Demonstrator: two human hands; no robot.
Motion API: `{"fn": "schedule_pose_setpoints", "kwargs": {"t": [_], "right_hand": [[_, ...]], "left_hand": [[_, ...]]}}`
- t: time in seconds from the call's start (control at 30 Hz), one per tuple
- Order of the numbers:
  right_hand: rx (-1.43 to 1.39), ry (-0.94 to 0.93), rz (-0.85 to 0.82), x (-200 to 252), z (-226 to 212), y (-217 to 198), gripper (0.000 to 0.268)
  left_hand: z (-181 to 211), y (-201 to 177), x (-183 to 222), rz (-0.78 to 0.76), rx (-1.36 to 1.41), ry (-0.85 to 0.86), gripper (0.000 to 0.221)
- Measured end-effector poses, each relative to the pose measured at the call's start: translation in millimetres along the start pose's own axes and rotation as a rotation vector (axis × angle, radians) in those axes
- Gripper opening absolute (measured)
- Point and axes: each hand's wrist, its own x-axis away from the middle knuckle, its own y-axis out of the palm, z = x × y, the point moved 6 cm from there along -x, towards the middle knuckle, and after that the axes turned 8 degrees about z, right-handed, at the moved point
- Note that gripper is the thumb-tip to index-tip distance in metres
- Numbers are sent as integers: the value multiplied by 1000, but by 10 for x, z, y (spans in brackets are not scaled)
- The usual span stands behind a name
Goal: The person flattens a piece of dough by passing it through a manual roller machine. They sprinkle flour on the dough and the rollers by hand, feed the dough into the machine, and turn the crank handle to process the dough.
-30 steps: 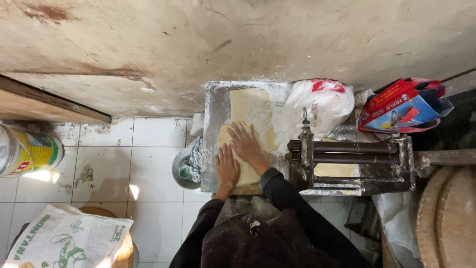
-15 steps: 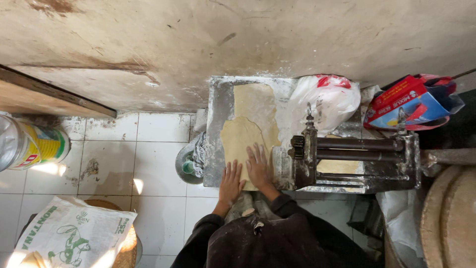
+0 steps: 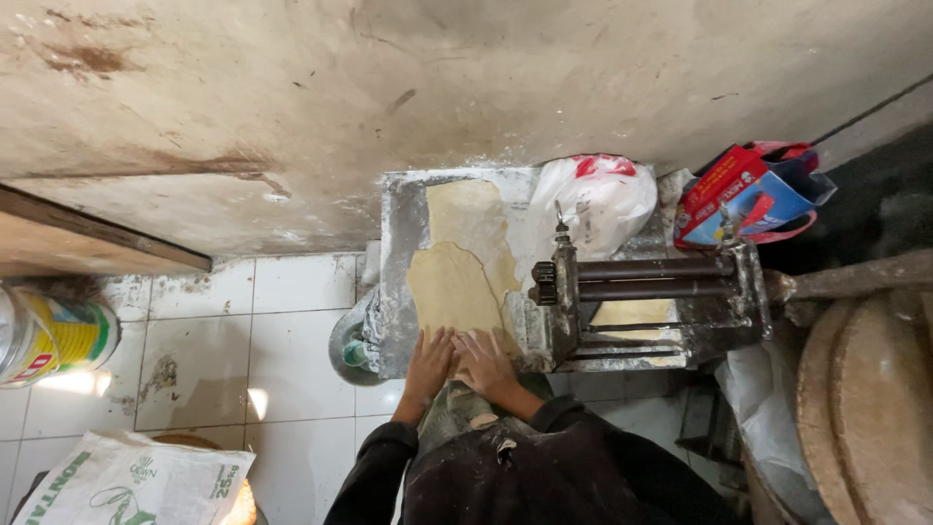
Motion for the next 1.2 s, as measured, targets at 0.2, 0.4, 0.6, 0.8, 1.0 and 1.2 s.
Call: {"fn": "schedule_pose_setpoints", "kwargs": {"t": [0.2,0.4,0.6,0.8,1.0,1.2], "right_hand": [[-20,15,30,-737,100,-394,22],[-104,-343,240,-841,-456,-1719,23],[-65,-546,67,-120,-870,-2565,9],[241,-284,619,798,333,-3735,15],[-124,764,955,1995,3255,-4299,33],[701,189,218,1904,4179,-3016,48]], "left_hand": [[-401,-205,-51,191,232,-493,26],[-109,-5,245,-20,1649,-1477,27],[355,-483,-603,-156,2037,-1094,27],[637,-999,-1607,8,1917,-843,28],[1270,-1033,-2669,13,1742,-604,28],[2007,-872,-3371,-49,1556,-442,29]]}}
